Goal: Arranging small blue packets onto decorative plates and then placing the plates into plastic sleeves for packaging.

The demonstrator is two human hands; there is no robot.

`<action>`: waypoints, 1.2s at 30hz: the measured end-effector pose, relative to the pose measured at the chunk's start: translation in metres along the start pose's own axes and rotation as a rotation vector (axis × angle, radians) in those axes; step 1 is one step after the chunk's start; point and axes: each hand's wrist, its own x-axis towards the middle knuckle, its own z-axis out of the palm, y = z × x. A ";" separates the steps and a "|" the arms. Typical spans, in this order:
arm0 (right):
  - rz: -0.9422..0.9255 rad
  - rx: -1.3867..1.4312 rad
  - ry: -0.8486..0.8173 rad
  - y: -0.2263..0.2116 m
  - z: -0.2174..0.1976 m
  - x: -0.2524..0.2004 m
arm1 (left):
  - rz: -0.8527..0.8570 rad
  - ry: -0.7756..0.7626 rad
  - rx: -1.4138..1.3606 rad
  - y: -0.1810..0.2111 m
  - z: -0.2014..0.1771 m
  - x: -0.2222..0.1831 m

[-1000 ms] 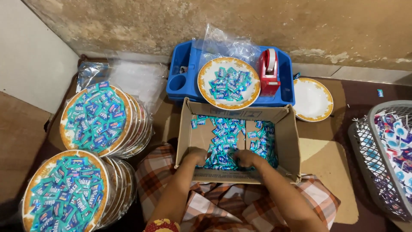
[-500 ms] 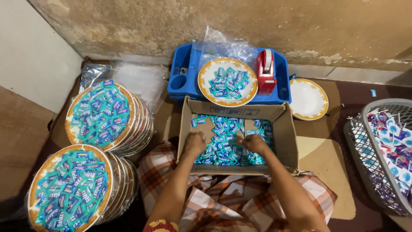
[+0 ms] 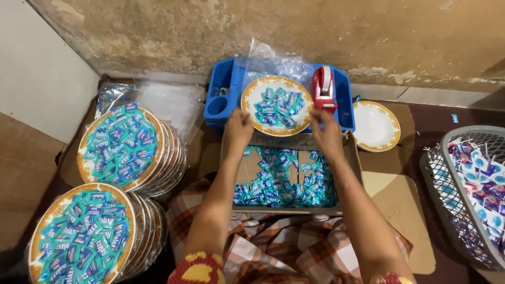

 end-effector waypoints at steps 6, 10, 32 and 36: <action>0.166 -0.240 -0.512 0.080 0.087 -0.072 | -0.143 -0.145 0.100 -0.128 0.055 -0.043; -0.141 -0.376 -1.006 0.148 0.154 -0.105 | -0.023 -0.675 0.786 -0.206 0.109 -0.039; 0.126 -0.157 -0.697 0.121 0.109 -0.124 | 0.073 -0.474 0.425 -0.217 0.095 -0.067; 0.332 0.076 -0.716 0.097 0.090 -0.119 | -0.099 -0.525 0.447 -0.216 0.095 -0.055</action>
